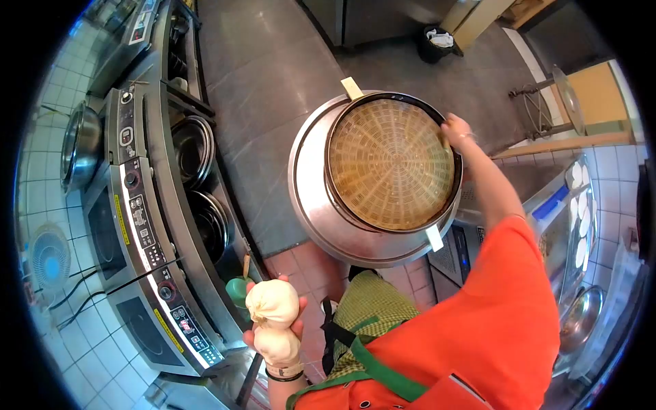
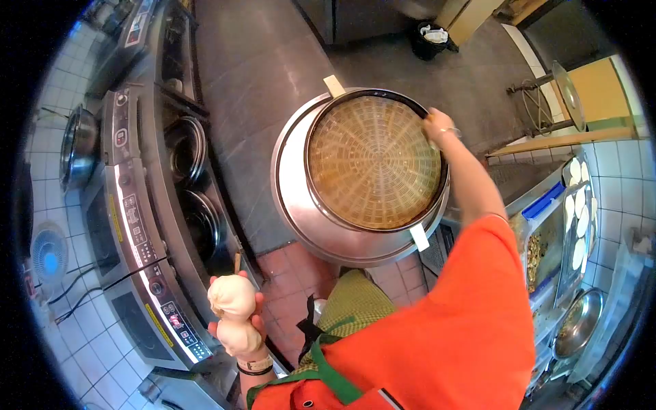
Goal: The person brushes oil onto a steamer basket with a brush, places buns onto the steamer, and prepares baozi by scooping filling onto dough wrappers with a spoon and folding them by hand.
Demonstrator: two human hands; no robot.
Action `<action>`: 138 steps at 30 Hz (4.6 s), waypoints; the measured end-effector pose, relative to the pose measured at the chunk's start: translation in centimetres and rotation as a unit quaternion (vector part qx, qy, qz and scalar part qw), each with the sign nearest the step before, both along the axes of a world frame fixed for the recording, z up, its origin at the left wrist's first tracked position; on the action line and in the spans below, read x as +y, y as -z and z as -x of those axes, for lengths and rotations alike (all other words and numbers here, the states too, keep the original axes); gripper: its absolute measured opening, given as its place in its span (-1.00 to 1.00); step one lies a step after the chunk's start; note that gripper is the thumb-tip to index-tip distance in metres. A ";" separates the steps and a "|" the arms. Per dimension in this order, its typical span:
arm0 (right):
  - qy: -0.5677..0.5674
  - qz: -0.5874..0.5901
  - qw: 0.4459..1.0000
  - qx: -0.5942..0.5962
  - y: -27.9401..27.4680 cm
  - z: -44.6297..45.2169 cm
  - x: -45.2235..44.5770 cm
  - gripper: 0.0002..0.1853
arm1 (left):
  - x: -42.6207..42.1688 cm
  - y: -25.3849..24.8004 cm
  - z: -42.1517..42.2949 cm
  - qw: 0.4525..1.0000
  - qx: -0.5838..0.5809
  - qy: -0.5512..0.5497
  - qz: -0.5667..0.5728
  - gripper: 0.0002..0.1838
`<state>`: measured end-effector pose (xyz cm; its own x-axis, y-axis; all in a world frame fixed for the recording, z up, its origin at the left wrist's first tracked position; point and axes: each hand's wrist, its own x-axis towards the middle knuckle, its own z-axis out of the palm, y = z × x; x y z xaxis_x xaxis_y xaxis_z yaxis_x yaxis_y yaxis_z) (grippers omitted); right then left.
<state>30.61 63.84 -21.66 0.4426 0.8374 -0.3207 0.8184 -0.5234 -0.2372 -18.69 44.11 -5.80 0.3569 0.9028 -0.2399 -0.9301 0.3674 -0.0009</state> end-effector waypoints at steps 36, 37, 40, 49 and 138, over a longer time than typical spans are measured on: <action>-0.187 -0.155 0.944 0.225 0.3 15.8 -15.4 -0.87 | -6.9 -2.7 3.7 0.998 -0.013 -0.061 -0.017 -0.20; -0.127 -0.175 0.928 0.304 0.4 16.4 -14.5 -0.86 | -7.6 -3.0 4.7 0.995 -0.031 -0.089 -0.021 -0.17; -0.051 -0.220 0.840 0.494 -5.3 22.4 -12.7 -0.91 | -10.6 -1.1 7.8 0.971 -0.199 -0.118 -0.065 -0.21; -0.203 0.080 0.620 0.754 -16.5 63.0 -26.4 -0.80 | -30.6 -3.0 26.5 0.944 -0.021 -0.316 -0.093 -0.15; -0.173 -0.159 0.930 0.284 4.1 19.3 -1.4 -0.37 | 6.4 9.1 -3.7 0.914 0.268 0.267 0.145 -0.41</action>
<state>11.31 62.46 -25.72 -0.0368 0.9905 -0.1321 0.6206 -0.0810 -0.7799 -15.00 50.46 -14.92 0.4894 0.5049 -0.7110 -0.5136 0.8258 0.2330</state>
